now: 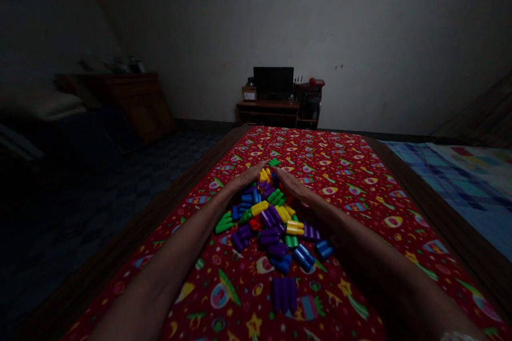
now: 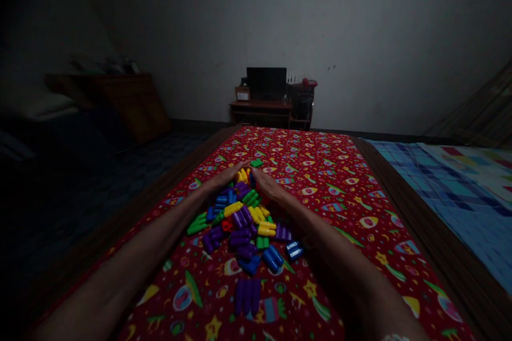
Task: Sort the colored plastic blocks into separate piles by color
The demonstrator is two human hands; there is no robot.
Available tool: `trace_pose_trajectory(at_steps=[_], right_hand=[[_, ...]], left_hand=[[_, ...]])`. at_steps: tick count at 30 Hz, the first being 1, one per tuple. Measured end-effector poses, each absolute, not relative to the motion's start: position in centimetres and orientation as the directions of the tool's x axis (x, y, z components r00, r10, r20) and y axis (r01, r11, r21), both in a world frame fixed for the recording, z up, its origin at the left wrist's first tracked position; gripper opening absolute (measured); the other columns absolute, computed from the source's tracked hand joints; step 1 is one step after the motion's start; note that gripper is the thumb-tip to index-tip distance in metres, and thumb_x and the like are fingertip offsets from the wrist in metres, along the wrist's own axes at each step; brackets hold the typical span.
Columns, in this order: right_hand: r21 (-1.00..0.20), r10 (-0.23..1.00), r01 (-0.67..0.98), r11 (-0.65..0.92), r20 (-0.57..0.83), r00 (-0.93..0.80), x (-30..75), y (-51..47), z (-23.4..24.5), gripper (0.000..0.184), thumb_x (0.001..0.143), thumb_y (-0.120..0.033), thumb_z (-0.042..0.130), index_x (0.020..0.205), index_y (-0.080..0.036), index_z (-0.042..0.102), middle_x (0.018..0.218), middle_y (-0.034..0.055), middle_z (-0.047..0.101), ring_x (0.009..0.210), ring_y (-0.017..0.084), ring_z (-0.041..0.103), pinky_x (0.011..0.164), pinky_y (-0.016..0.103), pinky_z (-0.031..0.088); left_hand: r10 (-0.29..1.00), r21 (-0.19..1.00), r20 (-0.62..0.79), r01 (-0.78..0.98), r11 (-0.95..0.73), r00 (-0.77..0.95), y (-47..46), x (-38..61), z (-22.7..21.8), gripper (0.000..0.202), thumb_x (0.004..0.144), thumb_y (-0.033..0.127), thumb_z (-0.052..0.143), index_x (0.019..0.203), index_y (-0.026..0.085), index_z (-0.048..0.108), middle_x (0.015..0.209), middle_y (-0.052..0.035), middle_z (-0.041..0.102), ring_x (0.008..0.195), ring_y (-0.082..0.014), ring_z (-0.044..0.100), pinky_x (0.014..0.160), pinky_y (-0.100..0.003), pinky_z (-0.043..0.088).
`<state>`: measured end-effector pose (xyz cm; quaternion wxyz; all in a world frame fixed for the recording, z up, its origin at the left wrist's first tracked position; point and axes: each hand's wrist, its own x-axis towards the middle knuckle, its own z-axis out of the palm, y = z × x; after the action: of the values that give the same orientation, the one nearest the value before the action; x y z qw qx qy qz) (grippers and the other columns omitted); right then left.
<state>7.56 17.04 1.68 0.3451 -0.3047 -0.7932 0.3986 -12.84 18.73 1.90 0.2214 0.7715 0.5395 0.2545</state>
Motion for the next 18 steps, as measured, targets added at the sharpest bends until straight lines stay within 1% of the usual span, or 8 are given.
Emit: trace_pose_trajectory(at_steps=[2,5,7,9,10,12,14,18], right_hand=[[-0.854,0.779,0.223,0.47,0.283,-0.56,9.8,16.0,2.2,0.072,0.089,-0.071,0.021,0.134,-0.024,0.054,0.138,0.0062,0.055,0.134,0.025,0.042,0.113,0.046,0.028],[-0.82,0.806,0.315,0.478,0.267,-0.529,14.1,14.4,2.2,0.069,0.089,-0.068,0.029,0.136,-0.023,0.053,0.139,0.008,0.054,0.133,0.026,0.044,0.112,0.047,0.031],[-0.774,0.818,0.382,0.505,0.288,-0.497,16.7,13.4,1.5,0.063,0.091,-0.064,0.032,0.132,-0.023,0.056,0.133,0.0083,0.059,0.126,0.026,0.051,0.107,0.044,0.038],[-0.73,0.839,0.449,0.516,0.323,-0.439,18.5,12.6,0.5,0.059,0.092,-0.062,0.033,0.124,-0.022,0.061,0.121,0.0085,0.066,0.116,0.025,0.058,0.099,0.041,0.045],[-0.718,0.85,0.474,0.509,0.335,-0.406,19.1,12.4,0.1,0.058,0.092,-0.061,0.031,0.12,-0.021,0.063,0.114,0.0088,0.069,0.111,0.025,0.061,0.095,0.04,0.048],[-0.699,0.869,0.521,0.491,0.352,-0.347,19.9,12.4,-0.6,0.057,0.095,-0.056,0.027,0.115,-0.018,0.064,0.104,0.0096,0.071,0.1,0.025,0.064,0.088,0.039,0.051],[-0.621,0.867,0.606,0.497,0.378,-0.324,20.7,12.8,-1.1,0.054,0.096,-0.05,0.025,0.112,-0.016,0.065,0.103,0.0116,0.071,0.097,0.025,0.065,0.086,0.04,0.052],[-0.236,0.799,0.792,0.563,0.402,-0.448,24.2,13.7,-2.5,0.047,0.095,-0.04,0.031,0.12,-0.017,0.063,0.129,0.0153,0.061,0.121,0.029,0.054,0.101,0.047,0.042]], left_hand=[[0.926,0.581,0.205,0.721,-0.376,0.318,16.7,-12.9,3.1,0.061,0.098,0.046,0.01,0.141,0.021,0.045,0.134,-0.0046,0.059,0.134,-0.0218,0.043,0.114,-0.043,0.033],[0.856,0.368,0.372,0.789,-0.492,0.36,11.2,-11.7,4.9,0.059,0.098,0.048,0.018,0.142,0.018,0.043,0.15,-0.0087,0.042,0.142,-0.026,0.029,0.118,-0.049,0.02],[0.772,0.201,0.377,0.768,-0.608,0.512,6.6,-9.3,5.5,0.051,0.098,0.047,0.027,0.142,0.025,0.043,0.155,-0.0064,0.033,0.144,-0.0284,0.024,0.117,-0.056,0.014],[0.619,0.071,0.321,0.634,-0.77,0.717,2.4,-5.9,5.3,0.049,0.095,0.049,0.039,0.139,0.031,0.045,0.154,-0.0034,0.035,0.144,-0.0295,0.022,0.116,-0.06,0.009],[0.546,0.036,0.296,0.563,-0.826,0.783,0.7,-4.1,4.9,0.049,0.093,0.051,0.043,0.138,0.032,0.047,0.153,-0.0026,0.036,0.144,-0.0293,0.021,0.117,-0.059,0.009],[0.445,-0.007,0.257,0.462,-0.887,0.858,-1.3,-1.0,3.8,0.044,0.094,0.046,0.043,0.134,0.029,0.051,0.151,-0.0019,0.039,0.144,-0.0283,0.023,0.118,-0.055,0.012],[0.49,-0.013,0.262,0.511,-0.86,0.831,-1.6,0.7,2.7,0.039,0.095,0.039,0.042,0.131,0.028,0.053,0.147,-0.0017,0.046,0.141,-0.0267,0.03,0.117,-0.053,0.016],[0.631,-0.001,0.25,0.652,-0.758,0.735,0.6,-0.5,1.8,0.035,0.095,0.037,0.043,0.126,0.029,0.057,0.141,-0.0014,0.052,0.136,-0.027,0.039,0.116,-0.055,0.015]])
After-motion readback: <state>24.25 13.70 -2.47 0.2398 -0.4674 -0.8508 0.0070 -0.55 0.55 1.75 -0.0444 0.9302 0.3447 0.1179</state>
